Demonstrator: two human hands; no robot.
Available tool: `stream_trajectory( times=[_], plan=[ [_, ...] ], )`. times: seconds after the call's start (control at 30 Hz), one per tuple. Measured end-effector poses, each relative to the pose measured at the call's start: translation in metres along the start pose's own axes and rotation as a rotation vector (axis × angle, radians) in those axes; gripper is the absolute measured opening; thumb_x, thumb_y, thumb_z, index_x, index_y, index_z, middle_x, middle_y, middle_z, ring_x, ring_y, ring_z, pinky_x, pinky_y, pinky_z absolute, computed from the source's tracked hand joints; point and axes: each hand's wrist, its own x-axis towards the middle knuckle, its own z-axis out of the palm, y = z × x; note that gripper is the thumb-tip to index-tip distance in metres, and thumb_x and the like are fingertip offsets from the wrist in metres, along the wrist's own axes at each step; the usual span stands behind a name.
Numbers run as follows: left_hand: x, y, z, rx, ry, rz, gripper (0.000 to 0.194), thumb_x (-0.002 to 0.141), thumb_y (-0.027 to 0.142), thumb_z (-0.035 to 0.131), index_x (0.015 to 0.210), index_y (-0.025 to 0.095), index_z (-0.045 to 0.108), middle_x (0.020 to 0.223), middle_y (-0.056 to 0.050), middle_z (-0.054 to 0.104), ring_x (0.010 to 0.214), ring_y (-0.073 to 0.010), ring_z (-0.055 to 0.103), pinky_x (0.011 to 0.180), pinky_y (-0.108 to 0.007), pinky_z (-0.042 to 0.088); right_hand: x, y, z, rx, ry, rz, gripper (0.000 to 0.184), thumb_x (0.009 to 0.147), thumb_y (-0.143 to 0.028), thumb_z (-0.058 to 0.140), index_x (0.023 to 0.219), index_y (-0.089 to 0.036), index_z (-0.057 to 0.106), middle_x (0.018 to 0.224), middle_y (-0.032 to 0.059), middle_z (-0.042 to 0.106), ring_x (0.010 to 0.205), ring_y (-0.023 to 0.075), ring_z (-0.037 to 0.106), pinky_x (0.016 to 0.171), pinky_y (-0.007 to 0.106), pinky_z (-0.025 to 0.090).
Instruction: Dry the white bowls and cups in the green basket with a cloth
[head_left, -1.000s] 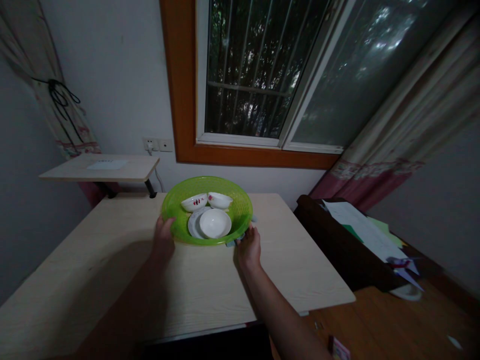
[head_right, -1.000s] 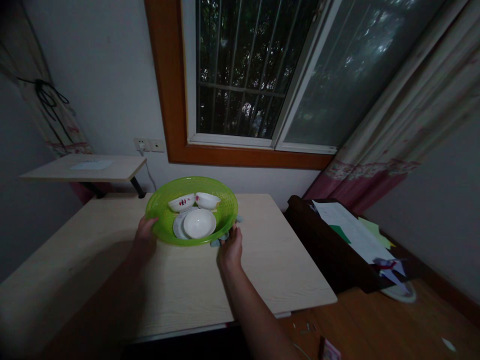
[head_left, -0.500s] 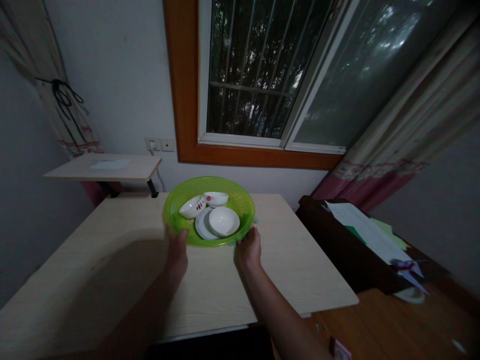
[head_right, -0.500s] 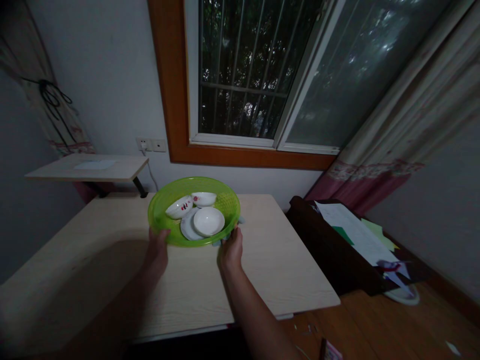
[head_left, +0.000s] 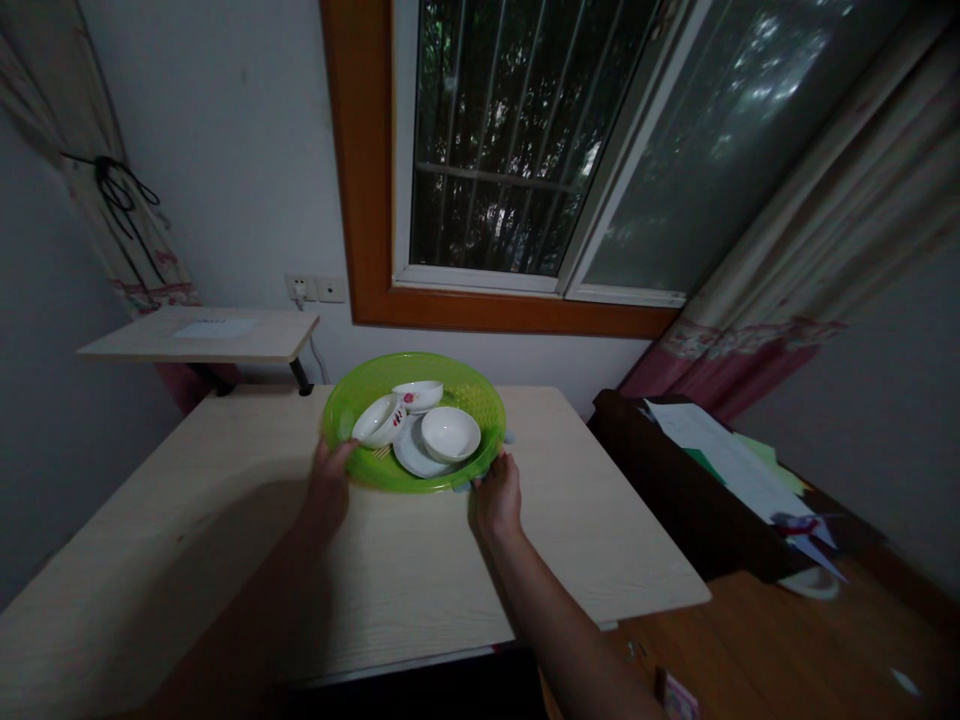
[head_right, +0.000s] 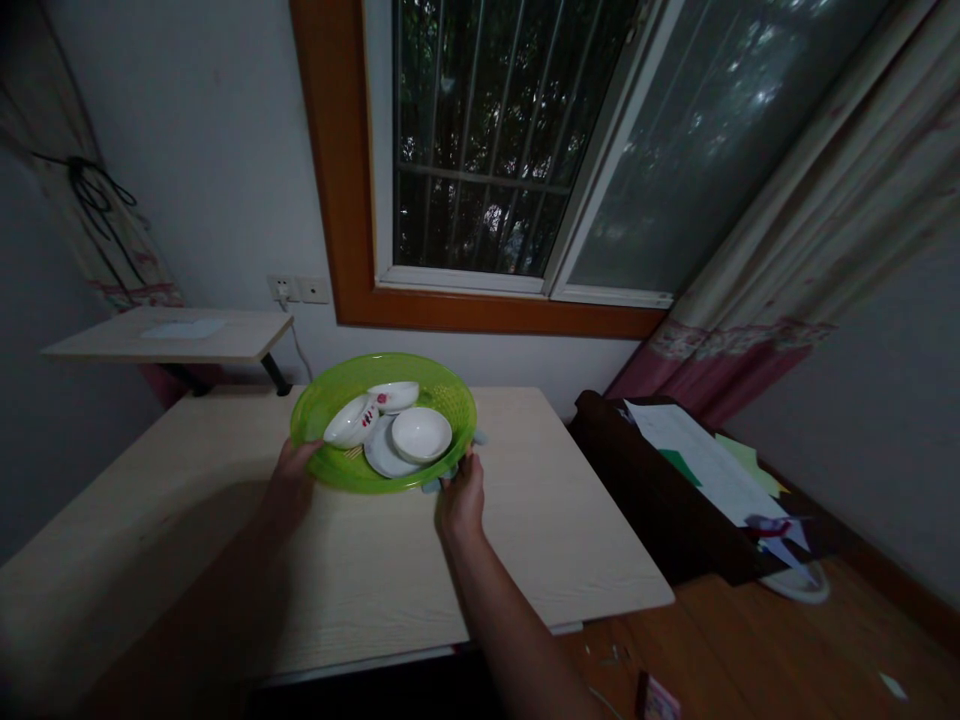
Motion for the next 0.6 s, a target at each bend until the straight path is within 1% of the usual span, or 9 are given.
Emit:
stream_trajectory(
  times=[0.03, 0.1, 0.17, 0.2, 0.33, 0.4, 0.53, 0.6],
  plan=[
    [0.009, 0.005, 0.001, -0.011, -0.003, -0.022, 0.049, 0.076, 0.030, 0.077, 0.123, 0.022, 0.066, 0.119, -0.012, 0.074, 0.119, -0.0341, 0.070, 0.099, -0.047, 0.061, 0.001, 0.001, -0.001, -0.005, 0.002, 0.003, 0.036, 0.096, -0.046, 0.050, 0.116, -0.028, 0.074, 0.136, 0.0000, 0.072, 0.121, 0.0198, 0.064, 0.082, 0.030, 0.053],
    [0.020, 0.009, 0.003, -0.032, 0.013, -0.095, 0.056, 0.067, 0.023, 0.079, 0.122, 0.021, 0.067, 0.112, -0.011, 0.076, 0.112, -0.0358, 0.072, 0.096, -0.049, 0.062, 0.003, 0.002, -0.002, -0.014, 0.001, 0.008, 0.037, 0.096, -0.046, 0.050, 0.117, -0.029, 0.074, 0.134, -0.0002, 0.072, 0.120, 0.0193, 0.065, 0.083, 0.029, 0.053],
    [0.022, 0.008, 0.006, -0.053, 0.038, -0.138, 0.061, 0.061, 0.018, 0.078, 0.121, 0.022, 0.067, 0.109, -0.010, 0.077, 0.107, -0.0359, 0.074, 0.094, -0.049, 0.063, 0.005, 0.004, -0.002, -0.014, -0.002, 0.004, 0.038, 0.096, -0.047, 0.050, 0.119, -0.028, 0.073, 0.134, -0.0005, 0.072, 0.121, 0.0190, 0.065, 0.084, 0.029, 0.053],
    [0.020, 0.005, 0.007, -0.067, 0.045, -0.139, 0.063, 0.060, 0.017, 0.077, 0.122, 0.022, 0.066, 0.109, -0.010, 0.077, 0.106, -0.0355, 0.074, 0.093, -0.048, 0.063, 0.005, 0.004, -0.001, -0.013, -0.006, 0.000, 0.038, 0.096, -0.047, 0.050, 0.119, -0.028, 0.073, 0.134, -0.0008, 0.072, 0.122, 0.0188, 0.064, 0.085, 0.030, 0.054],
    [-0.001, -0.006, 0.014, -0.067, 0.079, -0.059, 0.062, 0.068, 0.019, 0.075, 0.128, 0.023, 0.063, 0.116, -0.011, 0.075, 0.111, -0.0323, 0.073, 0.097, -0.046, 0.062, 0.001, 0.004, 0.003, -0.007, 0.017, -0.007, 0.038, 0.097, -0.048, 0.050, 0.121, -0.029, 0.072, 0.134, -0.0021, 0.072, 0.123, 0.0183, 0.064, 0.087, 0.029, 0.054],
    [-0.014, -0.011, 0.019, -0.034, 0.134, -0.050, 0.066, 0.071, 0.017, 0.073, 0.135, 0.023, 0.059, 0.123, -0.011, 0.072, 0.113, -0.0303, 0.071, 0.100, -0.046, 0.060, -0.003, 0.003, 0.006, -0.007, 0.023, -0.005, 0.037, 0.097, -0.047, 0.050, 0.120, -0.028, 0.072, 0.134, -0.0017, 0.072, 0.123, 0.0181, 0.065, 0.087, 0.029, 0.055],
    [-0.033, -0.019, 0.031, 0.011, 0.279, -0.051, 0.076, 0.071, 0.011, 0.071, 0.143, 0.024, 0.050, 0.132, -0.009, 0.067, 0.120, -0.0266, 0.067, 0.106, -0.045, 0.056, -0.017, 0.001, 0.012, -0.011, 0.018, -0.024, 0.034, 0.096, -0.044, 0.051, 0.118, -0.028, 0.072, 0.132, -0.0002, 0.073, 0.121, 0.0177, 0.066, 0.085, 0.029, 0.057],
    [-0.043, -0.024, 0.038, 0.005, 0.317, -0.036, 0.080, 0.072, 0.011, 0.072, 0.146, 0.025, 0.046, 0.138, -0.009, 0.064, 0.126, -0.0248, 0.064, 0.111, -0.045, 0.052, -0.024, 0.002, 0.015, -0.015, 0.023, -0.027, 0.032, 0.096, -0.043, 0.053, 0.118, -0.029, 0.072, 0.131, -0.0003, 0.074, 0.120, 0.0168, 0.067, 0.083, 0.028, 0.058]
  ],
)
